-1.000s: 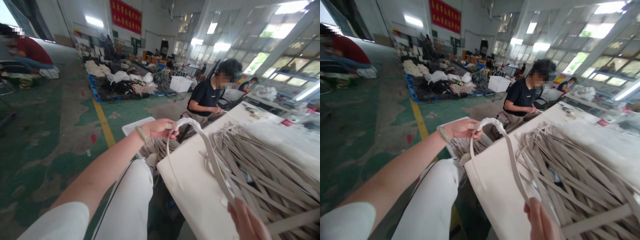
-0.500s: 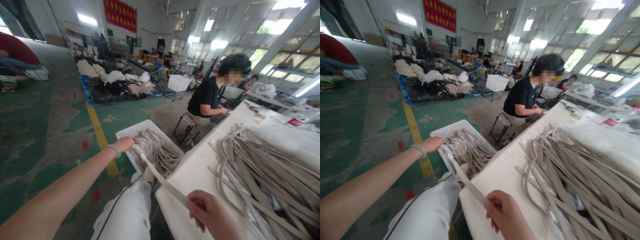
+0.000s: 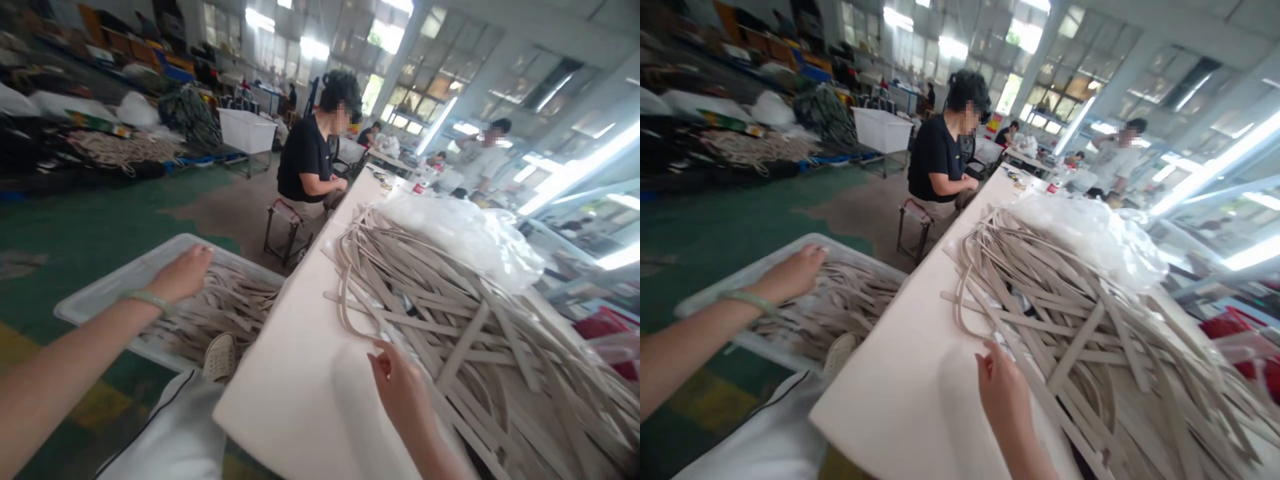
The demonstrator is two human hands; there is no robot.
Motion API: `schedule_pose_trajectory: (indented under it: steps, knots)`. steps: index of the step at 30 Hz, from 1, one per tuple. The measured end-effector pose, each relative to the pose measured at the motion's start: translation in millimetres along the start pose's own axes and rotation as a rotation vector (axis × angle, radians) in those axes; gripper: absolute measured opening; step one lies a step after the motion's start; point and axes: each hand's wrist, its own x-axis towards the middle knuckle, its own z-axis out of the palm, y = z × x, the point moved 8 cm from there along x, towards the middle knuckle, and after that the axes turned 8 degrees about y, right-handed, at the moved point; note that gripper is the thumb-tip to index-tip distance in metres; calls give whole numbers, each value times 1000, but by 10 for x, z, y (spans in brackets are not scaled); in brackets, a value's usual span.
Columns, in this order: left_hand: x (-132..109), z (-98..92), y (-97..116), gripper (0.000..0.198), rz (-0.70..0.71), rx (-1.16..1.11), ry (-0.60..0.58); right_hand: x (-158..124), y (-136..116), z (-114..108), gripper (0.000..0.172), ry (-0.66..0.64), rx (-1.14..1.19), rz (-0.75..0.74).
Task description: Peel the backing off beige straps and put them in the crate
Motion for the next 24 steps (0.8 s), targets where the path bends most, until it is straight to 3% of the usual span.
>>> schedule_pose_trajectory:
  steps: [3, 6, 8, 10, 13, 17, 21, 24]
  knots:
    - [-184, -1, 1190, 46, 252, -105, 16, -230, 664, -281, 27, 127, -106, 16]
    - [-486, -63, 2395, 28, 518, -325, -63, -416, 978, -373, 25, 223, -145, -53]
    - [-681, -71, 3005, 28, 629, -365, -133, -477, 1045, -379, 25, 256, -183, -78]
    - [-831, -49, 3442, 33, 691, -359, -174, -472, 1083, -368, 24, 242, -223, -47]
    - [-974, 27, 3863, 38, 733, -359, -205, -372, 1129, -374, 22, 182, -219, 4]
    - [-1065, 127, 4180, 36, 732, -409, -228, -217, 1249, -453, 26, 180, -155, 34]
    - [-1110, 131, 4234, 24, 634, -469, -185, -198, 1261, -465, 26, 200, -99, 37]
    - [-1227, 115, 4158, 22, 577, -515, -169, -235, 1011, -379, 37, 136, -28, -112]
